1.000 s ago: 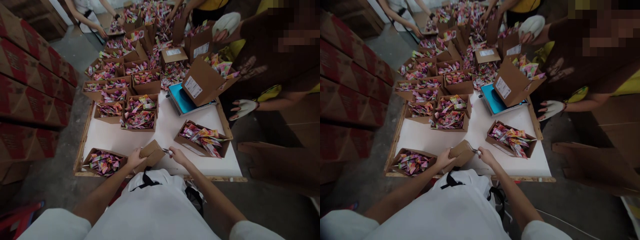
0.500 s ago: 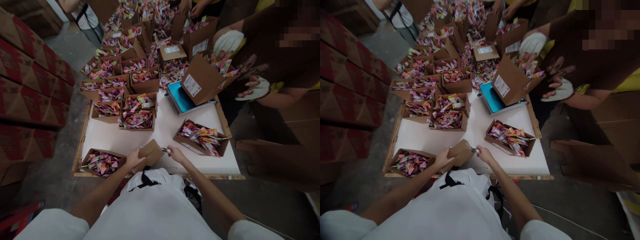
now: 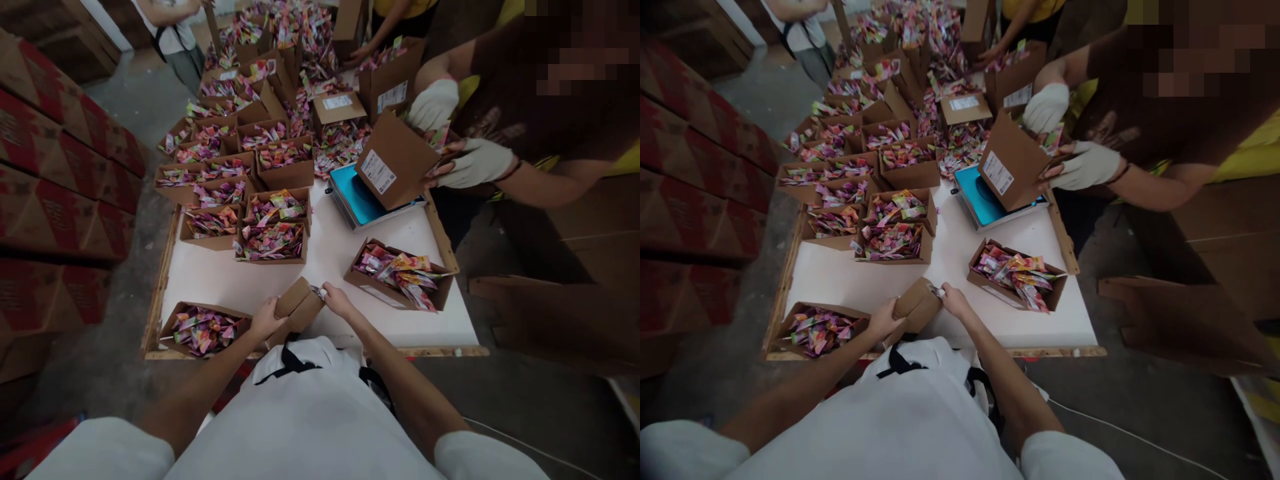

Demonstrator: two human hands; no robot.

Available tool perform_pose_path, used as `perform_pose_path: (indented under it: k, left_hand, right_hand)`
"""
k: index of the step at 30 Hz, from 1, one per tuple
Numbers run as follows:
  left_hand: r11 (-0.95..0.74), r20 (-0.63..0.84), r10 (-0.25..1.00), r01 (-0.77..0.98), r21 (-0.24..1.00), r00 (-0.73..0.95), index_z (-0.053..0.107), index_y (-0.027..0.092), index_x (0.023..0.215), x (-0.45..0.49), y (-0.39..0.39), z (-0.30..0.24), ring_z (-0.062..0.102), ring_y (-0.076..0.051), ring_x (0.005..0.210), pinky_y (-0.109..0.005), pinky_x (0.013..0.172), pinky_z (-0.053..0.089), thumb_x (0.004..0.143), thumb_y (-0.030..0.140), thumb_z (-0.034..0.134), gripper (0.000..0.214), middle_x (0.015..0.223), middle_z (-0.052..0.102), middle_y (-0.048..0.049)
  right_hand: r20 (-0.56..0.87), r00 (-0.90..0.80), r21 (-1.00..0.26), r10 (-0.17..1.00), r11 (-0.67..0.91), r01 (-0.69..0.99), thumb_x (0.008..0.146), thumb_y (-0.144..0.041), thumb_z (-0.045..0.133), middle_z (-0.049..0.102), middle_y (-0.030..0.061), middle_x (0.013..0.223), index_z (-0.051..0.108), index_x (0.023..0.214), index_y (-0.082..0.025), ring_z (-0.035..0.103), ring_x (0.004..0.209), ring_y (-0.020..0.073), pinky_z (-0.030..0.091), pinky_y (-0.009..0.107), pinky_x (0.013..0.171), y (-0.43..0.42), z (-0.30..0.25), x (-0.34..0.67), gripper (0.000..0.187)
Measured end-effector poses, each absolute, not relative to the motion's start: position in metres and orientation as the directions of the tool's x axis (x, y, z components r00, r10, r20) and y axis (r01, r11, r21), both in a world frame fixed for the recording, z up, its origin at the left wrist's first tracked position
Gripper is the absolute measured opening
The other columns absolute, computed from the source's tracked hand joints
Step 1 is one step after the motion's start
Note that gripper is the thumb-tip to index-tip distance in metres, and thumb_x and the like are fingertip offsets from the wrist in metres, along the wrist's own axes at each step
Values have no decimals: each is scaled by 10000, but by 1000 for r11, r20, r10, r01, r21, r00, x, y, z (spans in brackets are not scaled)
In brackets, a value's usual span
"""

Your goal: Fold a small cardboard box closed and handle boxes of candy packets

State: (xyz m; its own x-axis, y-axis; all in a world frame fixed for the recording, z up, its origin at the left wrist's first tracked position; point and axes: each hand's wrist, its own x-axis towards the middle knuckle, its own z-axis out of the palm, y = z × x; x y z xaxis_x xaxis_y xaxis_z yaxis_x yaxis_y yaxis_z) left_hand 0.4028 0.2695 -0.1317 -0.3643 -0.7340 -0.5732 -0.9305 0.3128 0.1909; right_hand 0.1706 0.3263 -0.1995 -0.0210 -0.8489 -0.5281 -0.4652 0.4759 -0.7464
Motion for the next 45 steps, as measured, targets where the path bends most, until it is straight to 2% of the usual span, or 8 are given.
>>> perform_pose_path:
  k: [9,14,21,26,32,35,39,45]
  left_hand:
    - [324,-549,-733,-916,237,-401,488,186,1213,402,271,-131,585,-264,1069,-345,859,473,759,505,600,566,1160,598,-96]
    - [335,-549,-728,-911,239,-411,494,187,1187,402,271,-128,594,-262,1039,-343,814,480,759,538,590,562,1149,610,-90]
    - [509,-621,-569,-824,249,-539,532,188,1086,403,270,-117,562,-270,1062,-362,894,451,734,487,639,475,1104,607,-93]
    - [504,-619,-592,-837,216,-516,464,165,1205,395,274,-114,487,-303,1165,-404,948,427,750,464,635,571,1236,512,-148]
    - [466,-671,-525,-837,287,-523,538,166,1143,388,275,-99,541,-285,1080,-384,951,413,783,326,569,395,1128,591,-135]
    - [421,-711,-441,-826,375,-547,621,177,1025,388,258,-93,594,-233,937,-316,872,441,780,278,518,284,989,659,-82]
    - [299,-766,-335,-833,466,-548,684,164,883,393,227,-96,598,-172,751,-236,695,454,804,326,451,294,799,685,-12]
    - [174,-795,-340,-864,472,-503,703,127,915,402,201,-112,597,-181,729,-240,627,448,814,476,437,451,801,694,-22]
  right_hand:
    - [-468,20,-822,-883,428,-375,870,-308,504,508,-32,660,535,742,-157,474,621,106,374,231,590,328,-209,167,200]
    - [-468,20,-797,-884,412,-441,830,-319,565,508,-34,640,550,740,-165,445,597,107,347,237,583,316,-205,155,180]
    - [-499,-81,-712,-863,461,-529,916,-329,428,616,56,810,576,903,-144,515,678,152,342,262,605,291,-184,136,237]
    - [-446,17,-756,-895,366,-543,841,-397,570,659,54,861,571,993,-193,570,760,183,352,247,634,324,-163,179,254]
    - [-338,105,-820,-935,239,-520,788,-286,627,656,43,922,597,932,-191,584,849,179,403,246,730,354,-164,195,175]
    - [-303,102,-836,-948,213,-505,805,-281,601,657,42,998,581,1053,-198,592,898,182,429,251,779,355,-165,191,263]
    - [-333,56,-800,-941,251,-545,846,-303,542,645,93,1105,394,1333,-172,607,949,224,450,296,794,367,-163,190,525]
    - [-372,217,-764,-902,165,-624,803,-214,588,652,46,1146,539,1212,-251,609,996,209,431,265,785,378,-157,197,414]
